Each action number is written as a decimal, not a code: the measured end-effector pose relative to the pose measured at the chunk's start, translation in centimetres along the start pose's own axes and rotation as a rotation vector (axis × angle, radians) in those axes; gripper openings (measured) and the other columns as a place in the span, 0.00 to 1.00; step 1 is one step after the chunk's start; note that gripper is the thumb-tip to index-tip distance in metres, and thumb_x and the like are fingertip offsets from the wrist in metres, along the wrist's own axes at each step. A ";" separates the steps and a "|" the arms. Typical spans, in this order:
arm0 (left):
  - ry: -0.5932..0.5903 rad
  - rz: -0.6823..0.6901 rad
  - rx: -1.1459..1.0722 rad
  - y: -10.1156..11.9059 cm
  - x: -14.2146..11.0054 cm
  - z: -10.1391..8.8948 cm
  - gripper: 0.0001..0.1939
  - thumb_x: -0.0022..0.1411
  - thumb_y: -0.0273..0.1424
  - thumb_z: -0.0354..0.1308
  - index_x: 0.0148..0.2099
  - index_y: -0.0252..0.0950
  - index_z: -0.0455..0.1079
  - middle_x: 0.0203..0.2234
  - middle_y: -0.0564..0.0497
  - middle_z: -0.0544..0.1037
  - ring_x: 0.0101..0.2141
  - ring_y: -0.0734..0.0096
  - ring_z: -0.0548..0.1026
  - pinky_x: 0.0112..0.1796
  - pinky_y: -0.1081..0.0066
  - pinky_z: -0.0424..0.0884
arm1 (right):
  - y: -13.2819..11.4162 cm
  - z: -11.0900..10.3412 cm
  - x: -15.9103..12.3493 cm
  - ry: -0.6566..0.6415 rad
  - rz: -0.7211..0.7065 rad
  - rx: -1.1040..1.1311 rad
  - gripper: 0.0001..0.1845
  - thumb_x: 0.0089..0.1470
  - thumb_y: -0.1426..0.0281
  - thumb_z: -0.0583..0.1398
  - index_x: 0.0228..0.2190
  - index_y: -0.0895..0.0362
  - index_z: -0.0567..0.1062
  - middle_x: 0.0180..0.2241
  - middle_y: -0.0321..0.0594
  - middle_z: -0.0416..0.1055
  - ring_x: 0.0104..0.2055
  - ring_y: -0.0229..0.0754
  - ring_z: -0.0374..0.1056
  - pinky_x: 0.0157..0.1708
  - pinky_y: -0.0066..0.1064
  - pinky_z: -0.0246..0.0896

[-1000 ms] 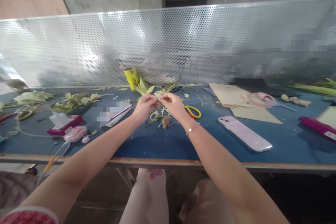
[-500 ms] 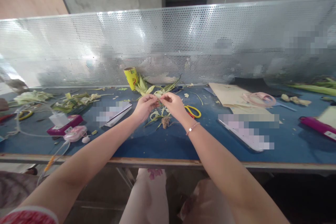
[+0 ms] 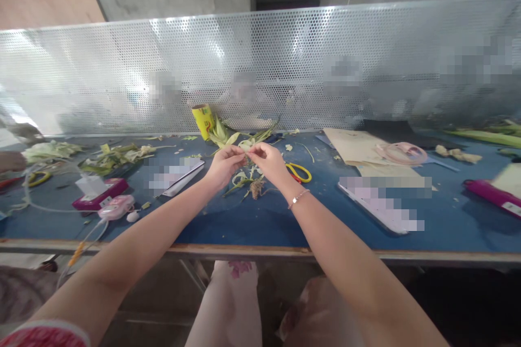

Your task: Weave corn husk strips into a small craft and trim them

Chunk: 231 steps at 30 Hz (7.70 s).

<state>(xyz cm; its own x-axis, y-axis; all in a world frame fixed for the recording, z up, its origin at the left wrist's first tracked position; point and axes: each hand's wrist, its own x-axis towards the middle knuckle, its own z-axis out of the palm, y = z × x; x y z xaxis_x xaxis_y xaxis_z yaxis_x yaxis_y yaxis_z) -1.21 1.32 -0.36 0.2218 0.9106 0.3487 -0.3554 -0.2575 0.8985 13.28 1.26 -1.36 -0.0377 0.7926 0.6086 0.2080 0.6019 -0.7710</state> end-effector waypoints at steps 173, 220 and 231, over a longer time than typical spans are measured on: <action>0.042 0.018 0.242 -0.3 -0.1 0.4 0.06 0.53 0.27 0.59 0.28 0.34 0.65 0.19 0.55 0.71 0.24 0.78 0.71 0.33 0.72 0.69 | 0.6 -0.4 -0.3 -0.073 -0.384 -0.492 0.05 0.58 0.72 0.50 0.30 0.55 0.65 0.33 0.42 0.65 0.38 0.43 0.63 0.40 0.37 0.60; 0.159 -0.018 0.060 0.0 -0.1 0.4 0.10 0.46 0.20 0.62 0.28 0.34 0.62 0.20 0.56 0.70 0.22 0.81 0.69 0.29 0.75 0.66 | 1.4 1.2 -0.1 0.058 0.175 0.278 0.12 0.39 0.66 0.64 0.26 0.56 0.67 0.24 0.31 0.67 0.26 0.34 0.63 0.30 0.29 0.58; 0.131 0.027 0.095 -0.3 -0.2 0.3 0.10 0.46 0.21 0.62 0.28 0.34 0.62 0.20 0.56 0.70 0.23 0.80 0.70 0.31 0.74 0.67 | 1.2 1.4 -0.1 0.064 0.194 0.349 0.14 0.39 0.66 0.64 0.26 0.55 0.64 0.22 0.29 0.64 0.25 0.34 0.63 0.29 0.30 0.60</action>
<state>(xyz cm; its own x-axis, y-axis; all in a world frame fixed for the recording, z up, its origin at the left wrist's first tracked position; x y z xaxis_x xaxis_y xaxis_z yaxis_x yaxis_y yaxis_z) -0.85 1.14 -0.63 0.0904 0.9358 0.3408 -0.2704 -0.3063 0.9127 12.19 2.05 -2.55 0.0325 0.8937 0.4475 -0.1398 0.4474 -0.8833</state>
